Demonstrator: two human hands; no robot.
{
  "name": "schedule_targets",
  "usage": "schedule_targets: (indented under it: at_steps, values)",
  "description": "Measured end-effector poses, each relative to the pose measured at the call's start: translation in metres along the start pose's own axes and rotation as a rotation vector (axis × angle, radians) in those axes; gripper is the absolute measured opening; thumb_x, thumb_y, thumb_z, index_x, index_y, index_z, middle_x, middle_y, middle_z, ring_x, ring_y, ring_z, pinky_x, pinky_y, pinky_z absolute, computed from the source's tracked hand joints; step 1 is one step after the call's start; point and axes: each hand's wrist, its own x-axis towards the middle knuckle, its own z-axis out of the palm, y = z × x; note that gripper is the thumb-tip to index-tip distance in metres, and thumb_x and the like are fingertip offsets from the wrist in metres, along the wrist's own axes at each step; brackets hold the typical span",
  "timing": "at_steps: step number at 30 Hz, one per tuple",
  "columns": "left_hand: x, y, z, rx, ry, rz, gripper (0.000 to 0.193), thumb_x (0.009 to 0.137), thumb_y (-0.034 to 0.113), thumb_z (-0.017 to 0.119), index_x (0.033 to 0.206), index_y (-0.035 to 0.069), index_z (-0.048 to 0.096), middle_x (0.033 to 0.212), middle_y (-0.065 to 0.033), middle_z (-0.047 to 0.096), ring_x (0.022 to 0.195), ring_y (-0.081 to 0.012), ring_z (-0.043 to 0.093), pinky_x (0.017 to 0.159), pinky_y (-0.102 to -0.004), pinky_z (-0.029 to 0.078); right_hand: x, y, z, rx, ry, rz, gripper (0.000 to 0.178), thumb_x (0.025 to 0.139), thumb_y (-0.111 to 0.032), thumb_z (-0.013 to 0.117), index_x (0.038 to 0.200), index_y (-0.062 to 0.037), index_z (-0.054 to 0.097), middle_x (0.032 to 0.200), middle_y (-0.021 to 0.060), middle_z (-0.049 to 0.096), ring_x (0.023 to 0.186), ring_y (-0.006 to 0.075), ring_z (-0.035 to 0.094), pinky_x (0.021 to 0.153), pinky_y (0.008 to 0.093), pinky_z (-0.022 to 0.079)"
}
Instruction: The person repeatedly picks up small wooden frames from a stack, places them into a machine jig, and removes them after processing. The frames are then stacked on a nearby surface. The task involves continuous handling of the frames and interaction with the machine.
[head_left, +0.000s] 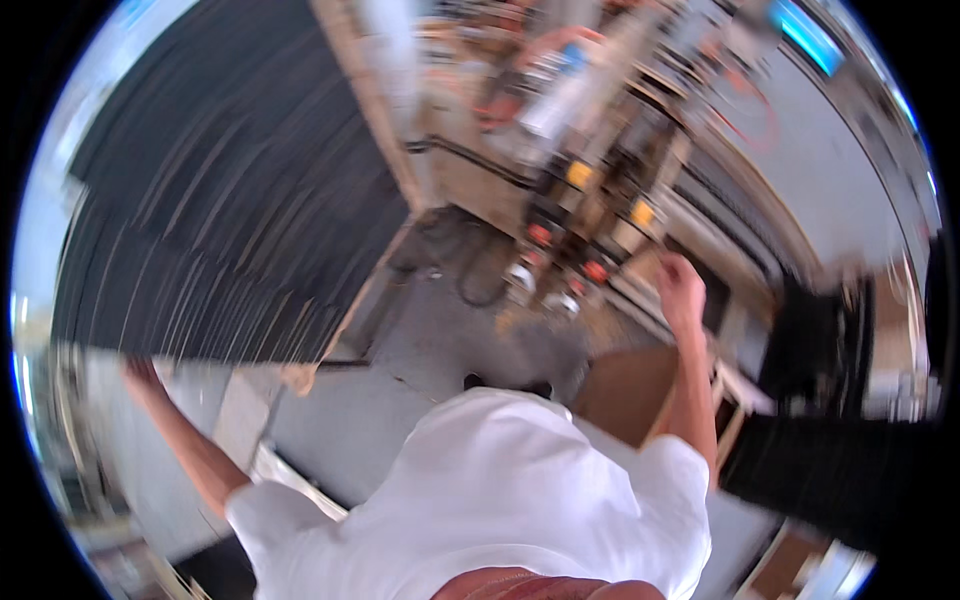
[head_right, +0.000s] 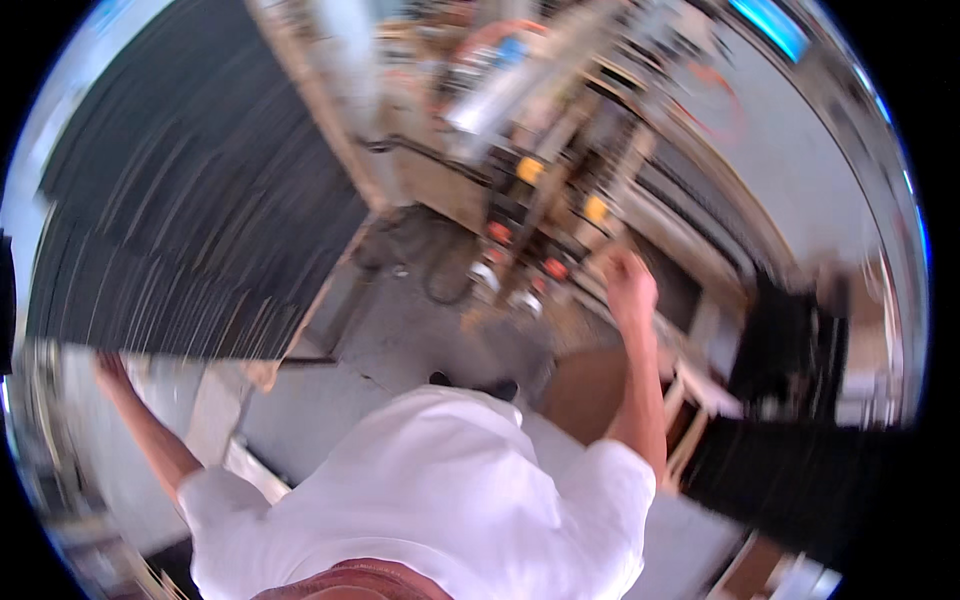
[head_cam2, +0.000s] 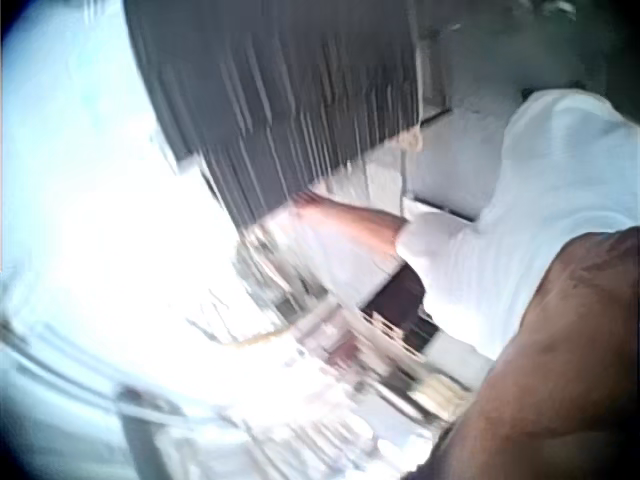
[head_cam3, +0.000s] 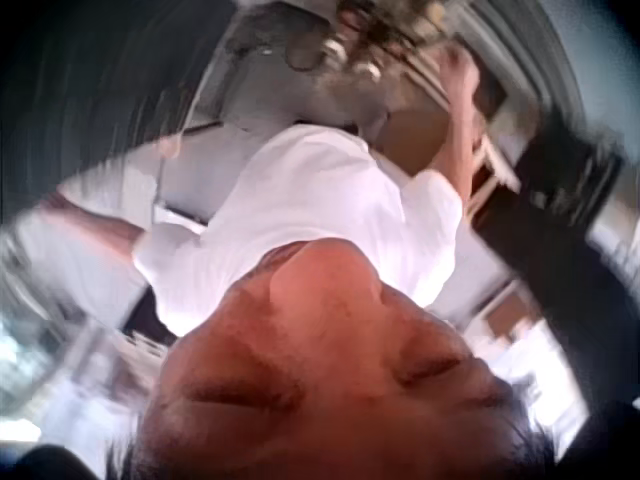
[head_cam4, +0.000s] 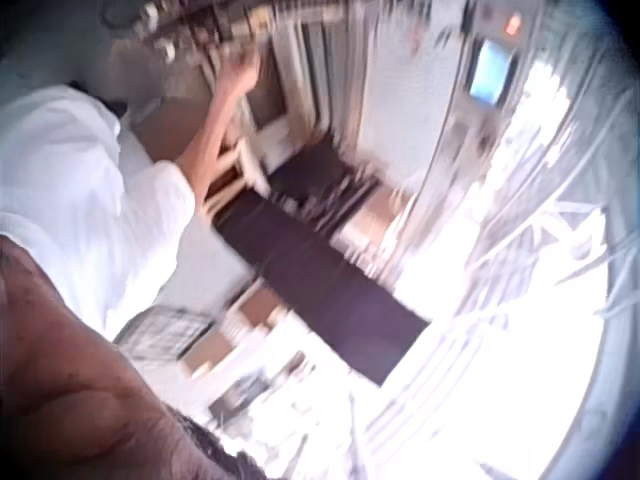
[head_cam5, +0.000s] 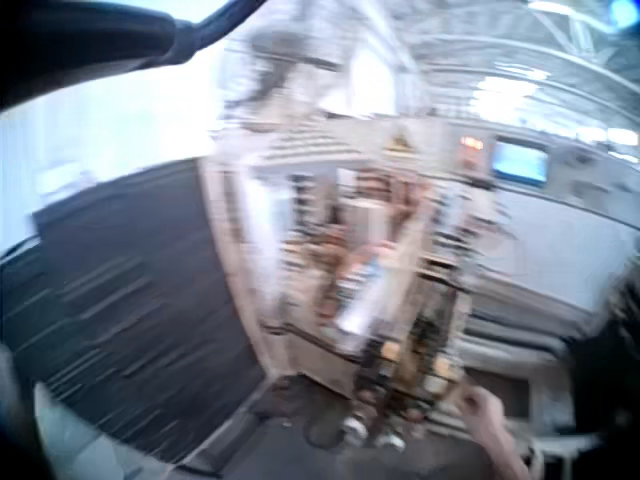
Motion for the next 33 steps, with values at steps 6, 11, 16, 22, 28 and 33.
schedule_targets:
  at_steps: [6,11,16,22,28,33]
  values:
    - [-0.257,-0.28,-0.028,2.257,-1.401,0.122,0.03,0.09,0.028,0.047,0.112,0.016,0.064,0.112,-0.0078,0.064,0.098,-0.028,0.063,0.08,-0.0457,0.052,-0.084,0.09,-0.095,-0.285,0.098,0.281,0.024,0.078,-0.018,0.066,0.097,-0.0046,0.061,0.094,0.0158,0.064,0.091,0.0343,0.06,0.078,0.0408,0.047]
    - [-0.48,-0.363,0.082,1.265,-1.656,-0.023,0.024,0.088,0.03,0.052,0.09,0.007,0.06,0.084,-0.006,0.059,0.076,-0.0218,0.058,0.065,-0.0367,0.05,-0.166,0.111,-0.157,-0.424,-0.01,0.559,0.032,0.076,-0.027,0.07,0.093,-0.0017,0.06,0.088,0.0187,0.063,0.087,0.0365,0.06,0.074,0.0433,0.048]
    - [-0.546,-0.239,0.267,0.391,-1.484,-0.758,0.02,0.095,0.023,0.05,0.088,0.006,0.057,0.071,-0.0002,0.054,0.059,-0.0087,0.052,0.05,-0.0248,0.044,-0.232,0.113,-0.146,-0.469,-0.1,0.707,0.041,0.072,-0.035,0.074,0.091,-0.0021,0.058,0.088,0.0175,0.063,0.083,0.035,0.061,0.07,0.0443,0.048]
    - [-0.562,-0.203,0.368,0.51,-1.462,-0.678,0.015,0.092,0.016,0.053,0.1,0.006,0.059,0.078,-0.0014,0.058,0.062,-0.0087,0.056,0.049,-0.0231,0.046,-0.232,0.107,-0.113,-0.395,-0.084,0.758,0.048,0.072,-0.035,0.074,0.1,-0.003,0.052,0.097,0.0172,0.06,0.09,0.0362,0.058,0.071,0.0456,0.049]
    - [-0.606,-0.151,0.393,0.444,-1.565,-0.671,0.014,0.09,0.014,0.055,0.099,0.005,0.061,0.079,-0.003,0.061,0.065,-0.0111,0.059,0.053,-0.023,0.049,-0.239,0.123,-0.106,-0.34,-0.021,0.742,0.04,0.073,-0.012,0.065,0.108,-0.0021,0.047,0.094,0.0191,0.06,0.09,0.0384,0.058,0.075,0.0496,0.047]
    - [-0.598,-0.125,0.436,0.267,-1.537,-0.652,0.02,0.093,0.017,0.053,0.109,0.006,0.059,0.092,-0.0049,0.064,0.076,-0.013,0.062,0.064,-0.0277,0.054,-0.23,0.111,-0.151,0.042,0.213,0.861,0.04,0.081,-0.005,0.063,0.12,-0.001,0.054,0.114,0.0183,0.06,0.105,0.0286,0.059,0.088,0.0359,0.046]
